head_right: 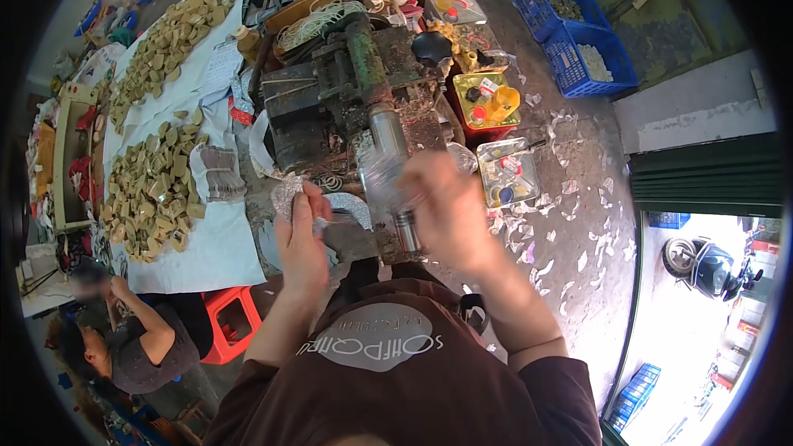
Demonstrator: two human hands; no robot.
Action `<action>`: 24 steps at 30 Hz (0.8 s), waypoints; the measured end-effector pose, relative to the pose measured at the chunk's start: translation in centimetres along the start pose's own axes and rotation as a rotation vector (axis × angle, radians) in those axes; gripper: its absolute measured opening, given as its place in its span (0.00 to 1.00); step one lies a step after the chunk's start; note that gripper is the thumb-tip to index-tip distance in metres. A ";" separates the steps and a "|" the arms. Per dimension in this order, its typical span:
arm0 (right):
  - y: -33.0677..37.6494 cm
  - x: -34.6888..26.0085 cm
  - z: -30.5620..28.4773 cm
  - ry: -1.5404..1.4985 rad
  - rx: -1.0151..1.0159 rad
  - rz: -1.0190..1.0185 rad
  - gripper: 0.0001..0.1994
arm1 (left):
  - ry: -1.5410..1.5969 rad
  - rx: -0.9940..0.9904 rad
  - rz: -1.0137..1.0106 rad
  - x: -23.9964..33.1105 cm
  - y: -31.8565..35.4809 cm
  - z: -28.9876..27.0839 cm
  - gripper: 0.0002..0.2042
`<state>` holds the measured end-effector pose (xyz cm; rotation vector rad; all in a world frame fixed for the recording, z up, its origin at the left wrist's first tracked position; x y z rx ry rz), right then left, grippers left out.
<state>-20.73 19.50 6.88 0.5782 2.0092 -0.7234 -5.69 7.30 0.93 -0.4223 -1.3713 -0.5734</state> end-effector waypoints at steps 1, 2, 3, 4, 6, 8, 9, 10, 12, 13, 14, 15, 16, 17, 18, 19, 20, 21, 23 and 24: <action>-0.8 0.1 -1.8 0.092 0.025 0.072 0.06 | -0.102 -0.080 -0.038 -0.3 -0.2 -0.5 0.11; -1.4 1.1 -3.1 0.158 -0.045 0.103 0.05 | -0.204 -0.167 -0.074 -0.5 -0.4 -0.8 0.11; -2.0 2.3 -4.1 0.221 -0.121 0.133 0.05 | -0.308 -0.246 -0.110 -0.9 -0.3 -0.9 0.10; -2.2 3.2 -4.8 0.283 -0.197 0.163 0.04 | -0.441 -0.321 0.007 -1.2 0.0 -0.7 0.10; -1.7 5.4 -5.2 0.335 -0.315 0.250 0.04 | -0.612 -0.457 0.182 -0.2 0.8 1.2 0.16; -0.9 6.9 -4.3 0.407 -0.399 0.291 0.04 | -0.647 -0.605 0.159 0.0 1.5 3.0 0.25; -0.6 7.0 -3.5 0.393 -0.432 0.262 0.04 | -0.680 -0.609 0.174 0.1 1.7 3.6 0.25; -0.5 7.0 -2.7 0.380 -0.465 0.232 0.04 | -0.713 -0.613 0.189 0.3 1.8 4.1 0.25; -0.2 5.7 -1.2 0.379 -0.463 0.177 0.04 | -0.752 -0.610 0.223 -0.3 1.8 4.3 0.25; -0.4 5.4 -1.1 0.428 -0.387 0.097 0.04 | -0.732 -0.590 0.195 -0.5 1.5 4.3 0.24; -0.4 5.2 -0.9 0.473 -0.311 0.014 0.04 | -0.713 -0.568 0.168 -0.6 1.0 4.2 0.23; -0.5 4.9 -0.8 0.516 -0.235 -0.069 0.05 | -0.695 -0.545 0.141 -0.7 0.6 4.0 0.21; -0.6 5.2 -1.0 0.426 -0.218 0.029 0.06 | -0.624 -0.499 0.119 -0.8 0.3 3.6 0.20; -0.7 5.5 -1.4 0.333 -0.203 0.127 0.08 | -0.610 -0.471 0.126 -0.8 0.3 2.8 0.20; -0.7 5.9 -1.7 0.240 -0.190 0.224 0.09 | -0.596 -0.442 0.133 -0.8 0.2 1.6 0.20; -0.7 6.0 -1.8 0.234 -0.180 0.238 0.11 | -0.583 -0.412 0.140 -0.8 0.2 0.3 0.20; -0.6 6.1 -1.9 0.230 -0.168 0.256 0.12 | -0.428 -0.330 0.056 -1.1 0.2 -1.5 0.20; -0.3 6.4 -2.1 0.226 -0.151 0.280 0.13 | -0.463 -0.271 0.073 -1.2 -0.1 -3.5 0.20; 0.2 6.8 -2.3 0.191 -0.107 0.311 0.14 | -0.567 -0.148 0.135 -1.1 -0.7 -7.8 0.20; 0.4 6.9 -2.2 0.163 -0.089 0.303 0.15 | -0.643 -0.074 0.176 -1.0 -0.7 -10.0 0.21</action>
Point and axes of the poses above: each hand's wrist, its own y-axis away from the middle knuckle, its own z-axis out of the palm, x = y × z, the point moved 5 cm from there along -y, towards the middle knuckle, and after that the axes turned 3 degrees about z, right-handed, at the moved point
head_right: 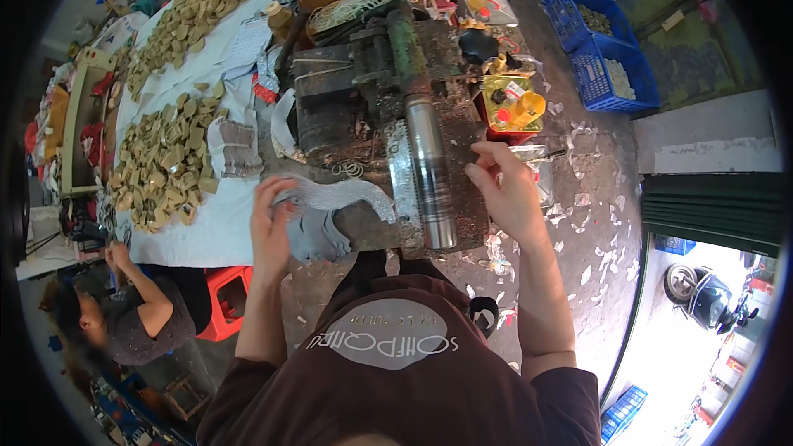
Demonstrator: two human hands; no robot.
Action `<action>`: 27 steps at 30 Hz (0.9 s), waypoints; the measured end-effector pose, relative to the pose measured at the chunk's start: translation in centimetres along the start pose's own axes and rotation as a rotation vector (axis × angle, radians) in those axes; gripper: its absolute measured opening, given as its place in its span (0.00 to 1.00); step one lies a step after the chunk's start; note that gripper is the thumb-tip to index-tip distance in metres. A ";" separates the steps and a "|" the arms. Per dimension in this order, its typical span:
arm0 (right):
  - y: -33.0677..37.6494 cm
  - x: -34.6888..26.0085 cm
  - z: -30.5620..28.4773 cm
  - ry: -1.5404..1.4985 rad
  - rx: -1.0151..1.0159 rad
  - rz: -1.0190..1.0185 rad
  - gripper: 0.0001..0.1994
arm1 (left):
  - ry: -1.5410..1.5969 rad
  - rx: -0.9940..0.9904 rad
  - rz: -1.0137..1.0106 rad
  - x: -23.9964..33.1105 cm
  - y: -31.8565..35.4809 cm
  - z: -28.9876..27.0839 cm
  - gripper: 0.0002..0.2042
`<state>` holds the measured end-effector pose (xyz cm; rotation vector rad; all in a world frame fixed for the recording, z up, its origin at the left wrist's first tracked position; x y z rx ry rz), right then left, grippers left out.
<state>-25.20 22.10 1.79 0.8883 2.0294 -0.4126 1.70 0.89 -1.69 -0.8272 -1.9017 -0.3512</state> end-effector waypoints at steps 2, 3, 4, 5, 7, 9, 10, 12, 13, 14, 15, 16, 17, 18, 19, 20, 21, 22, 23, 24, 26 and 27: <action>0.0 0.4 0.0 -0.043 0.023 0.003 0.15 | -0.212 0.039 0.024 -1.5 0.9 -1.4 0.20; 0.0 0.7 0.0 -0.058 0.021 0.012 0.15 | -0.340 0.002 0.032 -2.1 1.6 -1.5 0.19; 0.0 0.9 0.1 -0.073 0.022 0.022 0.15 | -0.467 -0.037 0.042 -2.8 2.3 -1.5 0.19; 0.1 1.1 0.1 -0.083 0.027 0.031 0.15 | -0.524 -0.138 0.076 -3.8 3.3 -0.6 0.19; -0.1 1.0 0.3 -0.085 0.013 0.026 0.14 | -0.639 -0.337 0.132 -5.8 6.0 1.4 0.19; -0.2 1.2 0.4 -0.091 0.015 0.025 0.14 | -0.644 -0.464 0.142 -7.1 7.9 3.3 0.18; -0.2 1.1 0.5 -0.084 0.017 0.020 0.14 | -0.647 -0.528 0.146 -7.5 8.9 4.1 0.18; -0.2 0.8 0.5 -0.072 0.032 0.009 0.13 | -0.633 -0.599 0.101 -8.0 9.9 4.9 0.16; -0.2 0.8 0.5 -0.080 0.032 0.017 0.13 | -0.627 -0.633 0.077 -8.2 10.3 5.1 0.15; -0.2 0.9 0.5 -0.087 0.036 0.026 0.13 | -0.595 -0.665 0.000 -8.1 10.0 5.0 0.15; -0.2 0.9 0.4 -0.096 0.040 0.034 0.13 | -0.564 -0.695 -0.078 -7.6 9.3 4.7 0.14; -0.1 0.5 0.3 -0.099 0.043 0.019 0.12 | -0.533 -0.725 -0.156 -7.0 8.5 4.3 0.13; 0.1 0.0 0.1 -0.101 0.051 0.005 0.11 | -0.420 -0.653 -0.154 -5.9 7.2 3.6 0.13; 0.1 -0.6 0.1 -0.103 0.054 -0.011 0.11 | -0.306 -0.576 -0.155 -4.8 5.8 2.9 0.13; 0.3 -2.0 0.1 -0.092 0.044 -0.062 0.10 | -0.192 -0.499 -0.155 -3.8 4.5 2.2 0.12; 0.7 -3.8 0.4 -0.088 0.027 -0.116 0.10 | 0.005 -0.446 -0.167 -2.7 3.6 1.9 0.13; 1.1 -5.2 0.8 -0.078 0.019 -0.168 0.10 | 0.205 -0.396 -0.171 -1.4 2.6 1.9 0.13; 1.6 -5.9 1.8 -0.105 -0.044 -0.218 0.10 | 0.406 -0.345 -0.173 -0.2 1.8 2.2 0.14; 2.1 -6.9 2.7 -0.134 -0.111 -0.272 0.11 | 0.603 -0.327 -0.163 1.4 1.4 2.8 0.16; 2.5 -8.7 3.6 -0.069 -0.089 -0.386 0.12 | 0.805 -0.308 -0.151 3.2 1.0 4.1 0.18; 3.4 -11.2 5.3 0.050 -0.040 -0.511 0.14 | 1.068 -0.276 -0.104 5.9 0.5 6.2 0.22; 3.8 -11.5 6.0 0.103 -0.010 -0.517 0.15 | 1.128 -0.269 -0.074 7.0 0.4 7.1 0.24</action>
Point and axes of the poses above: each hand's wrist, its own y-axis away from the middle knuckle, its own z-axis out of the palm, x = y × z, the point moved 5 cm from there along -y, towards the middle knuckle, and after that the axes turned 3 degrees about z, right-handed, at the moved point
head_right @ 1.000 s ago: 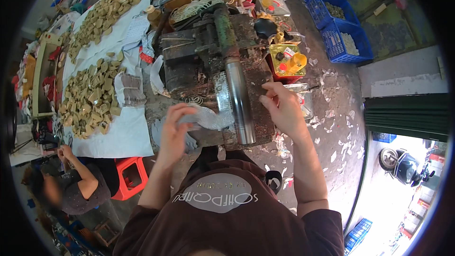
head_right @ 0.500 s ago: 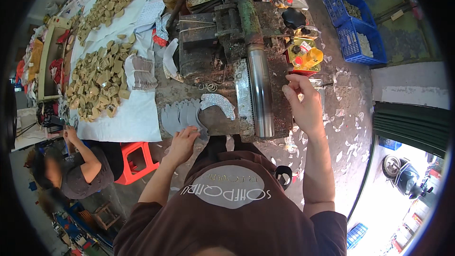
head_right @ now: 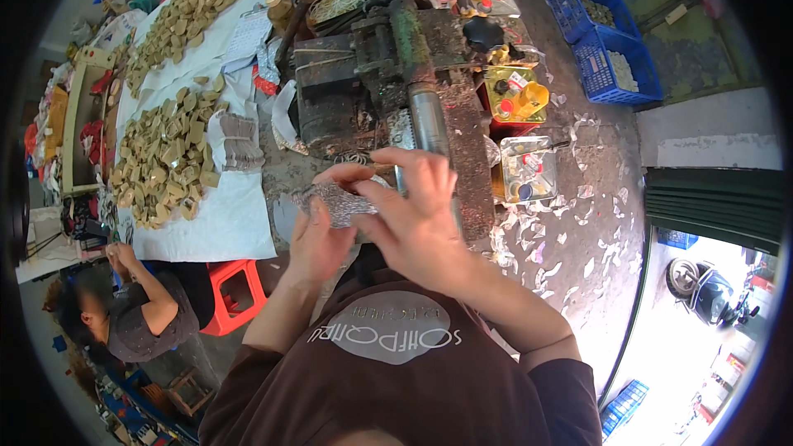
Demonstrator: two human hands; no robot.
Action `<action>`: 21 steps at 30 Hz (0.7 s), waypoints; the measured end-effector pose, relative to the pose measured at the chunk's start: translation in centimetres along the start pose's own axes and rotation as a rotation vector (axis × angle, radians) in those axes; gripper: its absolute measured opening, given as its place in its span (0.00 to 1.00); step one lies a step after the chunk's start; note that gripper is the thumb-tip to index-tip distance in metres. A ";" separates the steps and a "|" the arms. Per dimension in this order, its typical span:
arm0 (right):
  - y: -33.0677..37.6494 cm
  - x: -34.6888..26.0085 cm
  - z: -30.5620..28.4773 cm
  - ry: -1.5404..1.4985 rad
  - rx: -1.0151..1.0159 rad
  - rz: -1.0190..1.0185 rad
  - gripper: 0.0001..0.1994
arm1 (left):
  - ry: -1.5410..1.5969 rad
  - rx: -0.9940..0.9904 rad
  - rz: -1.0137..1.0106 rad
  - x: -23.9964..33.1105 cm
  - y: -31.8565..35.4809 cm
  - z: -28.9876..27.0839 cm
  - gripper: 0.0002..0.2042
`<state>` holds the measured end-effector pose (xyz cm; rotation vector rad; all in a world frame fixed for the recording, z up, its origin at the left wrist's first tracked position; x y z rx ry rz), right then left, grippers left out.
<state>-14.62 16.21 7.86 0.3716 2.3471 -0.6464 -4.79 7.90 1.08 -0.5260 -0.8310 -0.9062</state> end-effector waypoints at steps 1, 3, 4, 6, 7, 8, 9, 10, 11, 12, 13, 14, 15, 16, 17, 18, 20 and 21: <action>0.1 -0.1 0.6 0.016 0.010 0.020 0.16 | 0.055 -0.013 0.034 -0.2 -0.3 1.1 0.26; 0.5 0.6 1.0 0.041 0.128 -0.009 0.16 | 0.131 -0.020 0.064 -0.7 -0.7 2.6 0.27; 0.7 0.8 0.9 0.053 0.186 -0.024 0.16 | 0.169 -0.021 0.079 -0.8 -0.8 3.3 0.28; 0.7 1.0 0.6 0.058 0.234 -0.046 0.13 | 0.199 0.008 0.025 -1.1 -1.0 4.0 0.30; 0.8 1.2 0.8 0.046 0.245 -0.055 0.12 | 0.182 0.023 0.002 -1.3 -1.1 4.2 0.30; 0.9 1.4 0.8 0.033 0.258 -0.065 0.11 | 0.164 0.036 -0.020 -1.4 -1.1 4.3 0.30; 0.8 1.7 0.8 0.007 0.222 -0.012 0.10 | 0.172 0.041 -0.020 -1.5 -1.1 4.3 0.30; 0.8 1.9 0.8 -0.019 0.186 0.041 0.10 | 0.180 0.046 -0.020 -1.5 -1.1 4.3 0.30; 0.7 2.1 0.7 -0.045 0.150 0.093 0.10 | 0.189 0.051 -0.020 -1.5 -1.2 4.2 0.30; 0.5 1.9 0.4 -0.044 0.160 0.108 0.09 | 0.205 0.045 -0.031 -1.5 -1.1 4.3 0.30; 0.1 1.6 0.1 -0.043 0.170 0.123 0.09 | 0.221 0.039 -0.043 -1.6 -1.1 4.3 0.30; 0.0 1.5 -0.1 -0.040 0.180 0.141 0.09 | 0.238 0.031 -0.057 -1.7 -1.0 4.4 0.30; 0.2 1.5 -0.1 -0.021 0.150 0.104 0.11 | 0.219 0.010 -0.061 -2.0 -1.0 4.4 0.30; 0.4 1.6 0.0 -0.016 0.167 0.092 0.11 | 0.199 -0.009 -0.063 -2.3 -0.9 4.3 0.31; 0.4 1.8 0.2 -0.013 0.183 0.078 0.11 | 0.178 -0.027 -0.065 -2.4 -0.9 4.3 0.32; 0.4 1.7 0.3 -0.011 0.198 0.065 0.11 | 0.160 -0.007 -0.054 -2.5 -0.9 4.4 0.31; 0.3 1.5 -0.1 -0.031 0.247 0.049 0.12 | 0.121 0.034 -0.029 -2.6 -0.9 4.5 0.29; 0.2 1.6 -0.4 -0.064 0.271 0.041 0.11 | 0.079 0.071 -0.037 -2.6 -0.8 4.2 0.26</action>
Point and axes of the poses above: each hand's wrist, its own y-axis away from the middle knuckle, its own z-axis out of the palm, x = y × z, the point moved 5 cm from there along -y, towards the middle knuckle, and after that the axes turned 3 degrees about z, right-handed, at the moved point
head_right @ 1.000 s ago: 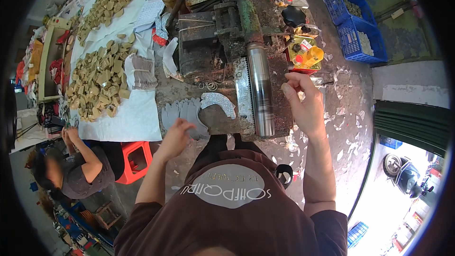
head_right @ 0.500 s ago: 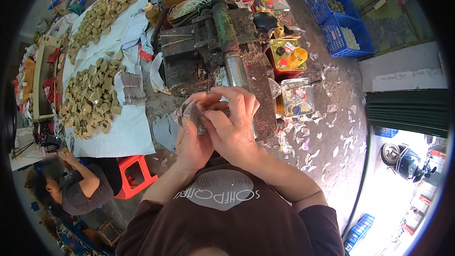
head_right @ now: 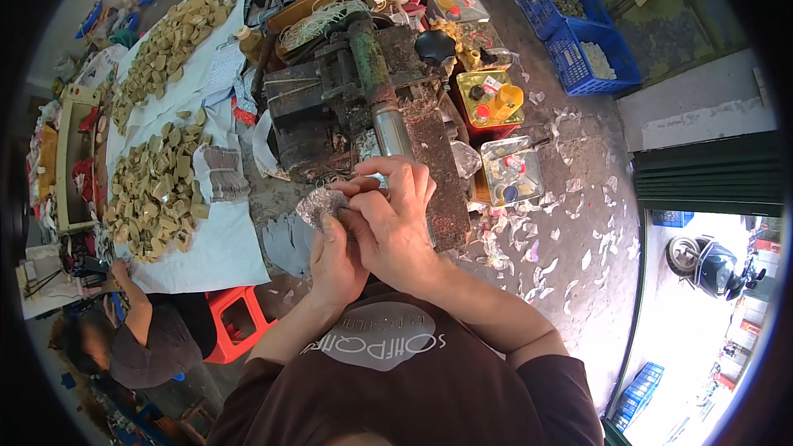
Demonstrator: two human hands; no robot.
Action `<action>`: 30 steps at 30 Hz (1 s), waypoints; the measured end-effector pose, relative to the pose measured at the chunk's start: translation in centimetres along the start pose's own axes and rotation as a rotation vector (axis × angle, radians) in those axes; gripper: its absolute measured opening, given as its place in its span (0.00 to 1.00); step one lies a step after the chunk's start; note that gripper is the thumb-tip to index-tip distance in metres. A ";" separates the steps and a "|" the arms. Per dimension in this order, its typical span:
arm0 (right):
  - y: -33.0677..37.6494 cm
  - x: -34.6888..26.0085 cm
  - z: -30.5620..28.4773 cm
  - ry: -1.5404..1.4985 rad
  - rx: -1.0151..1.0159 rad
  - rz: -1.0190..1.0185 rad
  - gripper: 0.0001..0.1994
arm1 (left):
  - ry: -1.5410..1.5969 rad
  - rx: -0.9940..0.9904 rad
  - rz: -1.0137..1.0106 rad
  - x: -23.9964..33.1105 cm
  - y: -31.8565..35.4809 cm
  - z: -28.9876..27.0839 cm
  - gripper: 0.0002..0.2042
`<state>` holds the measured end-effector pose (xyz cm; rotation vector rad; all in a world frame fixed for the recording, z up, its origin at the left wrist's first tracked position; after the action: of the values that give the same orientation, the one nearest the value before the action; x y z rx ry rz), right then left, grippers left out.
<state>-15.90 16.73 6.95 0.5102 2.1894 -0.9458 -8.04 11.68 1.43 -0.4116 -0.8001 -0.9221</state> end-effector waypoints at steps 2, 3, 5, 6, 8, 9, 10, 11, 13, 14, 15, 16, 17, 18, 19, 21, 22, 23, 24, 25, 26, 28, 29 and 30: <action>-0.3 1.5 -0.7 -0.137 -0.018 0.084 0.10 | -0.081 0.081 -0.007 0.1 0.1 -1.0 0.22; -0.8 2.6 -1.7 -0.233 -0.054 0.178 0.10 | -0.297 0.108 -0.054 0.4 0.1 -1.8 0.20; -2.5 3.2 -5.1 -0.035 -0.074 0.172 0.06 | -0.679 0.116 -0.122 1.9 0.0 -3.8 0.16; -3.1 4.5 -6.3 0.043 -0.199 0.259 0.04 | -0.841 0.089 -0.144 2.5 -0.1 -4.6 0.15; -2.9 7.8 -7.8 0.193 -0.341 0.302 0.03 | -1.054 -0.072 -0.145 2.1 -0.8 -5.1 0.17; -2.4 9.2 -7.7 0.272 -0.410 0.298 0.03 | -1.180 -0.156 -0.041 2.2 -0.7 -4.1 0.19; -1.8 9.9 -7.1 0.294 -0.449 0.294 0.03 | -1.303 -0.241 0.066 2.1 -0.4 -2.7 0.22; -1.3 10.1 -6.4 0.310 -0.496 0.288 0.04 | -1.427 -0.319 0.170 1.8 0.0 -1.4 0.25; -0.8 9.9 -5.4 0.291 -0.559 0.271 0.04 | -1.343 -0.347 0.046 0.5 0.0 -0.9 0.29; -0.8 9.3 -4.5 0.253 -0.574 0.260 0.04 | -1.317 -0.353 0.033 0.0 -0.2 -0.9 0.29; -0.8 8.8 -3.9 0.215 -0.590 0.248 0.04 | -1.291 -0.358 0.020 -0.4 -0.3 -0.8 0.29; -0.7 8.6 -3.7 0.237 -0.556 0.203 0.05 | -1.260 -0.313 0.006 -0.5 -0.3 -0.9 0.28; -0.8 8.8 -3.6 0.244 -0.488 0.198 0.05 | -1.246 -0.289 0.029 -0.3 -0.5 -1.2 0.27; -0.8 9.1 -3.7 0.250 -0.421 0.193 0.06 | -1.233 -0.263 0.053 -0.1 -0.7 -1.7 0.26; -0.8 9.3 -3.9 0.255 -0.355 0.187 0.07 | -1.220 -0.236 0.077 0.2 -0.8 -2.1 0.25; -0.9 9.3 -4.4 0.147 -0.317 0.299 0.12 | -1.078 -0.168 0.024 1.1 -0.8 -3.4 0.20; -0.8 9.4 -4.6 0.114 -0.312 0.357 0.13 | -1.021 -0.136 -0.025 1.6 -0.5 -4.4 0.19; -0.6 9.8 -4.9 0.085 -0.302 0.419 0.14 | -0.962 -0.113 -0.072 2.0 -0.1 -5.4 0.19; -0.3 10.3 -5.0 0.062 -0.294 0.441 0.16 | -0.932 -0.091 -0.094 2.5 0.2 -6.4 0.17; 0.0 10.4 -4.5 0.041 -0.294 0.447 0.16 | -0.874 -0.074 -0.109 3.0 0.7 -7.4 0.17; 0.1 10.4 -4.6 0.036 -0.289 0.454 0.16 | -0.803 -0.069 -0.120 3.1 1.0 -8.2 0.17; 0.2 10.4 -4.5 0.018 -0.283 0.470 0.15 | -0.640 -0.110 -0.195 3.3 1.5 -8.8 0.20; 0.2 10.4 -4.4 0.008 -0.286 0.477 0.15 | -0.718 -0.186 -0.134 3.5 1.6 -8.1 0.20; 0.2 10.4 -4.3 -0.002 -0.287 0.484 0.15 | -0.796 -0.263 -0.072 3.7 1.8 -7.2 0.19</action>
<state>-24.80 20.89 1.49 0.8444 2.0158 -0.3680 -2.19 6.18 -0.40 -1.0200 -1.4253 -0.9336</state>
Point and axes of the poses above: each hand's wrist, its own y-axis away from the middle knuckle, its own z-axis out of the palm, x = y × z, the point moved 5 cm from there along -y, towards the middle knuckle, and after that the axes turned 3 degrees about z, right-handed, at the moved point
